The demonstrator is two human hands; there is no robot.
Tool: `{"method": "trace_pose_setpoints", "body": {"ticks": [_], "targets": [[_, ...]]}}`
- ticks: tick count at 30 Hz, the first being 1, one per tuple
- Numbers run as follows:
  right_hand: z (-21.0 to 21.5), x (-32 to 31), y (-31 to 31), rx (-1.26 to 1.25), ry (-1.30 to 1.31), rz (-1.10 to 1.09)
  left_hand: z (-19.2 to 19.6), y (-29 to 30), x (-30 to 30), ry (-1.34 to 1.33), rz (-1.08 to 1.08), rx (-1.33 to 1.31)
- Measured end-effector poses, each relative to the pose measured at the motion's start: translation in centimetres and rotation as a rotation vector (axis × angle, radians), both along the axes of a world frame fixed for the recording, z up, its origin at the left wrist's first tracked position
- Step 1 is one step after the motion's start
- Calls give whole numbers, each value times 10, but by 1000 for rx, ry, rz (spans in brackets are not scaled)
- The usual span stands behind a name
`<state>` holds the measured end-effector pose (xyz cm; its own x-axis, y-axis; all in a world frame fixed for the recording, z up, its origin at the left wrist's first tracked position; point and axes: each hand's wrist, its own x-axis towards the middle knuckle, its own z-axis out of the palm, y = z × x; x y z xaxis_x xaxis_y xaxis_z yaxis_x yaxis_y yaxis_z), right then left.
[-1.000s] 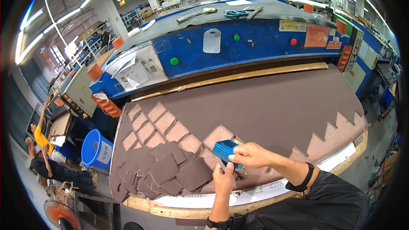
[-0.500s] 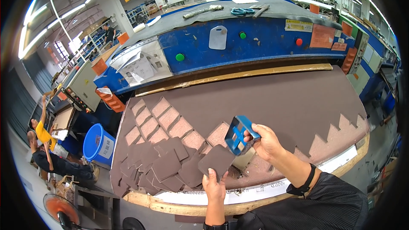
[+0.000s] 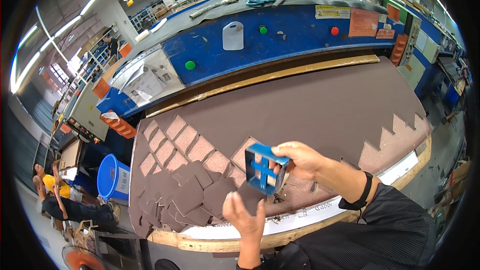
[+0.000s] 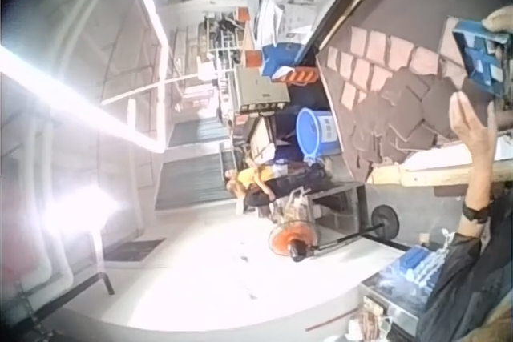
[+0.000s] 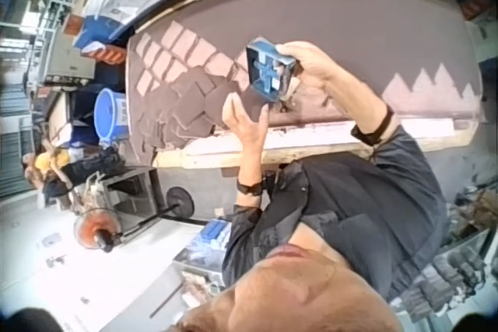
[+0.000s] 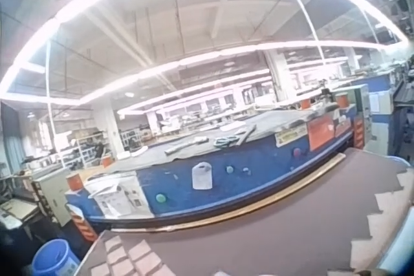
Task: Manually cutting leather pieces using a metal template and scissors at an industrial workbench.
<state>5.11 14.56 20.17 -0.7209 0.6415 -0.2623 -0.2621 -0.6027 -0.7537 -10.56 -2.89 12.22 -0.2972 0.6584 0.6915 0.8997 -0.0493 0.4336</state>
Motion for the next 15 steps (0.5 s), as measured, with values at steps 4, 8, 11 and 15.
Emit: {"method": "trace_pose_setpoints", "body": {"ticks": [4, 8, 11, 15], "targets": [[-10, 4, -12, -112, 1, 169, 11, 17, 3, 240, -230, -51], [-2, -3, -12, -103, 2, 169, -1, 19, -4, 211, -273, 25], [-2, -7, -6, -110, -18, 201, -7, 26, 0, 186, -231, 63], [2, -12, -3, -62, -76, 199, -17, 35, 6, -38, -88, 125]]}}
